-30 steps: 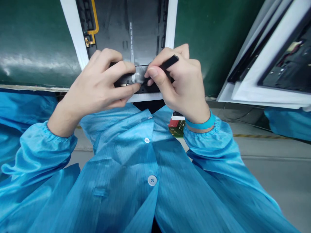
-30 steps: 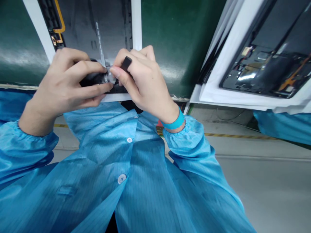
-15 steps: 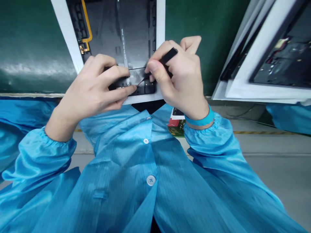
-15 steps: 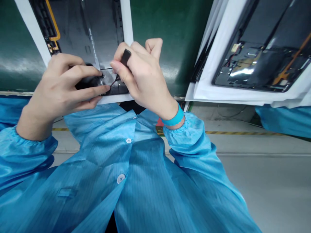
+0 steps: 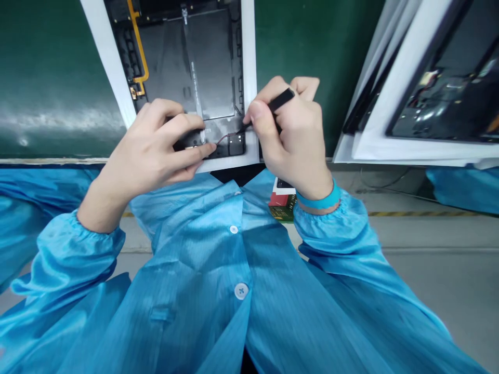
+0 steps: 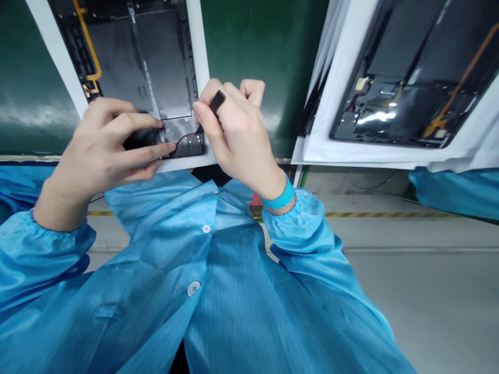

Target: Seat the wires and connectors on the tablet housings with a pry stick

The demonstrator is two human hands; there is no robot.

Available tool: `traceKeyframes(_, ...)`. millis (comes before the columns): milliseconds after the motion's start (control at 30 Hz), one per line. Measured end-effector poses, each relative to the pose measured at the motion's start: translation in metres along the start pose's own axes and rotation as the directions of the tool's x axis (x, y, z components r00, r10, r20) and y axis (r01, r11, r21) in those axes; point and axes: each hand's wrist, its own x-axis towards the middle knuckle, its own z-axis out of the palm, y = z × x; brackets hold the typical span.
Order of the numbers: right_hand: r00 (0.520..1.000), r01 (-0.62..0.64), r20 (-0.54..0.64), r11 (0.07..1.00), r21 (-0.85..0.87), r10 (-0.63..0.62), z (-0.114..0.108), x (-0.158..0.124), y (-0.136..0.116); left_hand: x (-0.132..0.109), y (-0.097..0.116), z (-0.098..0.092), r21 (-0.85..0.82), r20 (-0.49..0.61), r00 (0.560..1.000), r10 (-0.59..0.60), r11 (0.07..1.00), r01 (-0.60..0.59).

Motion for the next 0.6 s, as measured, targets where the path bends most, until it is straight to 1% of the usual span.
traceKeyframes(100,1.000,0.026,0.009,0.998,0.058,-0.027,0.002,-0.002,0.004,-0.002,0.002,0.008,-0.013,-0.036,0.999,-0.022,1.000,0.021)
traceKeyframes(167,1.000,0.000,0.006,0.988,0.158,-0.001,0.004,-0.003,0.007,-0.009,0.004,0.014,0.010,-0.095,0.995,-0.007,1.000,0.008)
traceKeyframes(233,0.996,-0.055,-0.053,0.950,0.309,0.074,0.004,-0.004,0.008,-0.020,0.009,0.014,0.013,-0.201,0.979,-0.010,1.000,0.013)
traceKeyframes(267,0.987,-0.071,-0.104,0.913,0.402,0.122,0.004,-0.005,0.008,-0.026,0.013,0.012,-0.038,-0.281,0.959,-0.044,0.999,0.035)
traceKeyframes(300,0.973,-0.077,-0.151,0.860,0.504,0.176,0.003,-0.006,0.007,-0.033,0.017,0.007,-0.148,-0.383,0.916,-0.116,0.987,0.063)
traceKeyframes(333,0.956,-0.079,-0.179,0.788,0.610,0.234,0.001,-0.007,0.004,-0.038,0.022,0.001,-0.318,-0.471,0.849,-0.239,0.944,0.089)
traceKeyframes(367,0.941,-0.087,-0.172,0.698,0.711,0.293,-0.001,-0.008,0.002,-0.042,0.027,-0.006,-0.521,-0.506,0.764,-0.401,0.848,0.100)
traceKeyframes(400,0.928,-0.110,-0.131,0.594,0.797,0.348,-0.003,-0.008,-0.002,-0.045,0.031,-0.013,-0.704,-0.474,0.678,-0.562,0.704,0.092)
traceKeyframes(433,0.916,-0.151,-0.062,0.484,0.862,0.396,-0.004,-0.009,-0.005,-0.045,0.034,-0.021,-0.833,-0.396,0.611,-0.685,0.548,0.074)
traceKeyframes(467,0.903,-0.200,0.018,0.383,0.902,0.429,-0.005,-0.009,-0.008,-0.044,0.035,-0.028,-0.907,-0.305,0.571,-0.762,0.415,0.070)
traceKeyframes(500,0.889,-0.237,0.077,0.310,0.921,0.451,-0.006,-0.009,-0.011,-0.041,0.035,-0.034,-0.940,-0.231,0.555,-0.799,0.330,0.084)
traceKeyframes(533,0.879,-0.259,0.113,0.264,0.929,0.464,-0.006,-0.008,-0.013,-0.036,0.032,-0.041,-0.950,-0.188,0.553,-0.812,0.292,0.106)
traceKeyframes(600,0.863,-0.289,0.157,0.215,0.933,0.479,-0.006,-0.004,-0.016,-0.023,0.023,-0.053,-0.946,-0.166,0.562,-0.810,0.292,0.142)
